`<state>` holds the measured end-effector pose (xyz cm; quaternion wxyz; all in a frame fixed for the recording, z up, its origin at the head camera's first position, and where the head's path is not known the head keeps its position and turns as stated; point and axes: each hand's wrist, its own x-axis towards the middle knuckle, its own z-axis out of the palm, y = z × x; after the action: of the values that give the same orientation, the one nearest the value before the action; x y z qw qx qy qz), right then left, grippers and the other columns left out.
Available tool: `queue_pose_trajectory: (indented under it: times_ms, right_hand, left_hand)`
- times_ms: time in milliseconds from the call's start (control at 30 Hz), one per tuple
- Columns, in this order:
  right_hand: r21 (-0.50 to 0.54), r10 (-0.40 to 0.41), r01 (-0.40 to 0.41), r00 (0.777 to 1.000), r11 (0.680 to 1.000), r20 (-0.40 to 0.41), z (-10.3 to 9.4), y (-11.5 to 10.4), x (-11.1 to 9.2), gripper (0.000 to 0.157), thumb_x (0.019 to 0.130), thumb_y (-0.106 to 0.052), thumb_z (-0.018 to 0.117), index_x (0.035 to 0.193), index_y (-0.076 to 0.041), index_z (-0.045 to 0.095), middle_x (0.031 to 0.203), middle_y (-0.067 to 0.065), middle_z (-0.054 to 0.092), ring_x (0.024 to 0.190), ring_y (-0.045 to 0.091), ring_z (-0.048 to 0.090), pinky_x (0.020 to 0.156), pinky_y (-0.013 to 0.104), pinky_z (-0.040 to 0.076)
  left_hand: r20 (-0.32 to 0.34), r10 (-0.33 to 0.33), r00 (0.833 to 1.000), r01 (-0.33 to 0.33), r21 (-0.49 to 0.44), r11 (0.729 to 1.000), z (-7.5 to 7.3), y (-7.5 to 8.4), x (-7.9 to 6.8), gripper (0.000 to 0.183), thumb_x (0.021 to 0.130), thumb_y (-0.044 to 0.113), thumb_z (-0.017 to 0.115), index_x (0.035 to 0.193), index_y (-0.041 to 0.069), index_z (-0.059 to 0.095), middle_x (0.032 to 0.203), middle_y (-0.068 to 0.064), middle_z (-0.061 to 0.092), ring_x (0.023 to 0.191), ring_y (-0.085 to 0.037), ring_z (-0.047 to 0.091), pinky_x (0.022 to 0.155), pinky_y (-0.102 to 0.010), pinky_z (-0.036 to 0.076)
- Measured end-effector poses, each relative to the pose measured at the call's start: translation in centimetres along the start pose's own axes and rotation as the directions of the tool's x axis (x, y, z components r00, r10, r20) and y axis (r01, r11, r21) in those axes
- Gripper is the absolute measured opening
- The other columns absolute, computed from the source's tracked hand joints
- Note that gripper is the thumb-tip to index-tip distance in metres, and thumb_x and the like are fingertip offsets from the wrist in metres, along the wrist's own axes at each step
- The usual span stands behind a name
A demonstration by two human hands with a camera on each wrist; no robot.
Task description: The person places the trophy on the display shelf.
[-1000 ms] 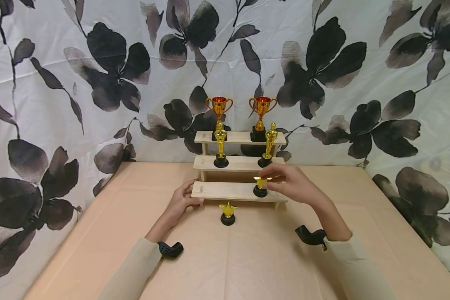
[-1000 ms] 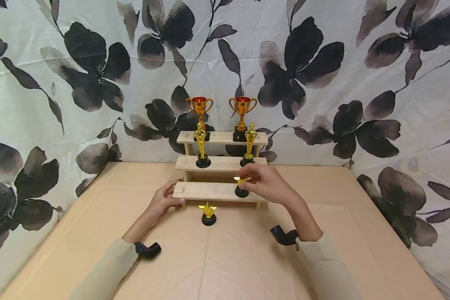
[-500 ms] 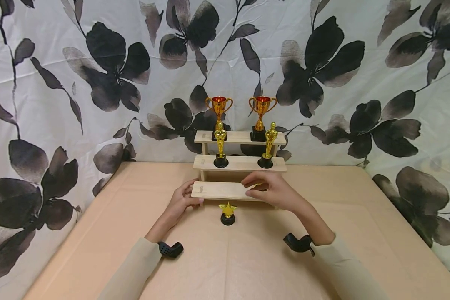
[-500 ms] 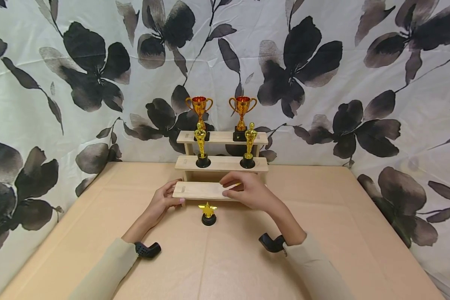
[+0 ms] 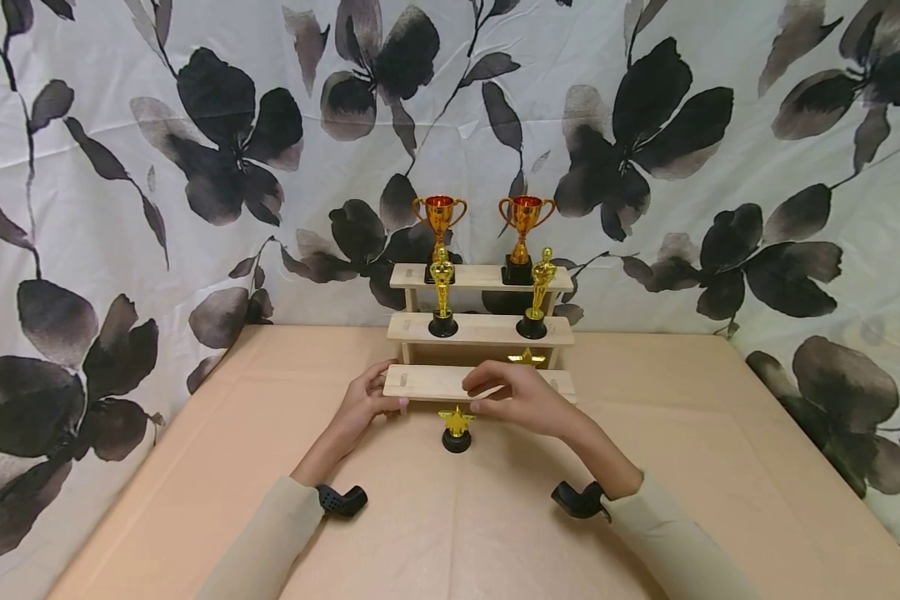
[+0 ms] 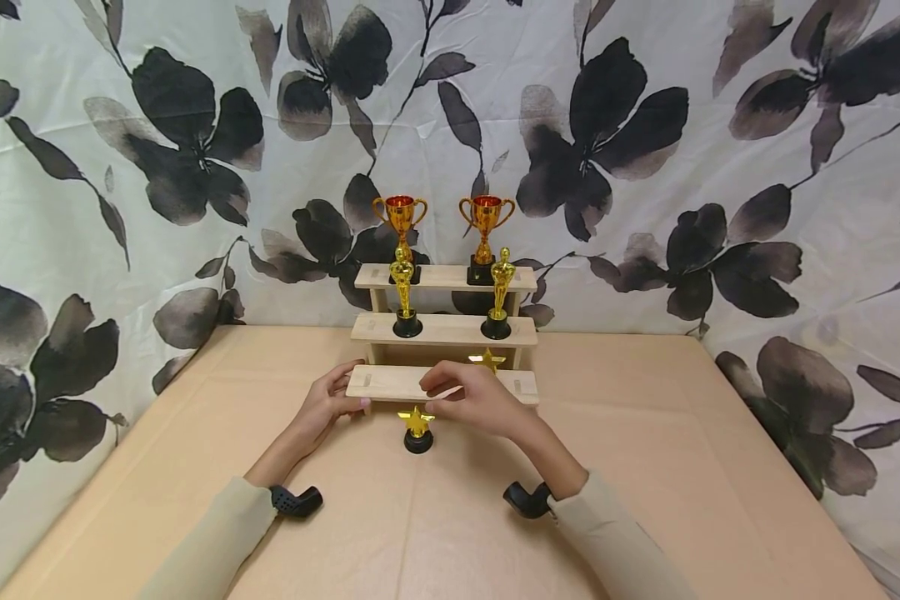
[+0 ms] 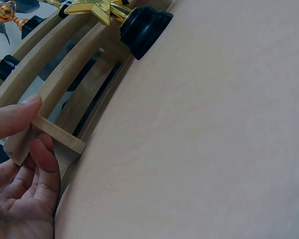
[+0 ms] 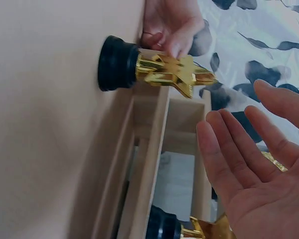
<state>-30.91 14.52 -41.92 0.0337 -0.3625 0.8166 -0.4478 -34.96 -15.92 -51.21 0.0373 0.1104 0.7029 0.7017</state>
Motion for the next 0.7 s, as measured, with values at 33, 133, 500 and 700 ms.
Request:
queue_pose_trajectory:
  times_ms: [33,133,500,700]
  right_hand:
    - [0.005,-0.001,0.001,1.000,1.000,0.002,0.1,0.1,0.0,0.030,0.094,-0.011,0.074,0.121,0.002,0.068,0.122,0.022,0.070,0.113,0.031,0.071,0.093,0.038,0.059]
    - [0.008,0.006,-0.006,1.000,1.000,-0.001,0.4,0.4,0.1,0.030,0.094,-0.010,0.075,0.121,0.002,0.068,0.122,0.021,0.070,0.113,0.031,0.071,0.093,0.040,0.058]
    - [0.049,0.025,-0.026,0.999,0.998,0.021,1.5,1.1,0.6,0.029,0.092,-0.005,0.075,0.120,0.000,0.068,0.119,0.015,0.071,0.111,0.031,0.071,0.095,0.039,0.059]
    - [0.062,0.034,-0.035,0.999,0.997,0.022,2.0,1.5,0.7,0.032,0.092,-0.004,0.075,0.123,0.000,0.066,0.121,0.015,0.071,0.112,0.032,0.070,0.095,0.032,0.059]
  left_hand:
    - [0.000,0.000,1.000,0.000,0.001,1.000,0.0,0.0,0.0,0.083,0.085,0.000,0.074,0.158,0.003,0.035,0.133,-0.022,0.059,0.096,-0.012,0.065,0.067,-0.023,0.051]
    - [-0.002,0.002,1.000,-0.002,0.005,1.000,0.0,-0.1,0.0,0.083,0.085,0.000,0.074,0.158,0.003,0.035,0.133,-0.023,0.059,0.096,-0.012,0.065,0.067,-0.023,0.051]
    - [-0.004,-0.002,1.000,0.002,0.004,1.000,0.0,-0.1,0.1,0.083,0.085,0.002,0.075,0.158,0.004,0.036,0.132,-0.021,0.060,0.092,-0.012,0.065,0.066,-0.024,0.051]
    - [-0.007,-0.003,1.000,0.003,0.001,1.000,0.0,-0.2,0.0,0.083,0.085,0.000,0.075,0.158,0.004,0.036,0.132,-0.021,0.059,0.095,-0.012,0.065,0.066,-0.023,0.051]
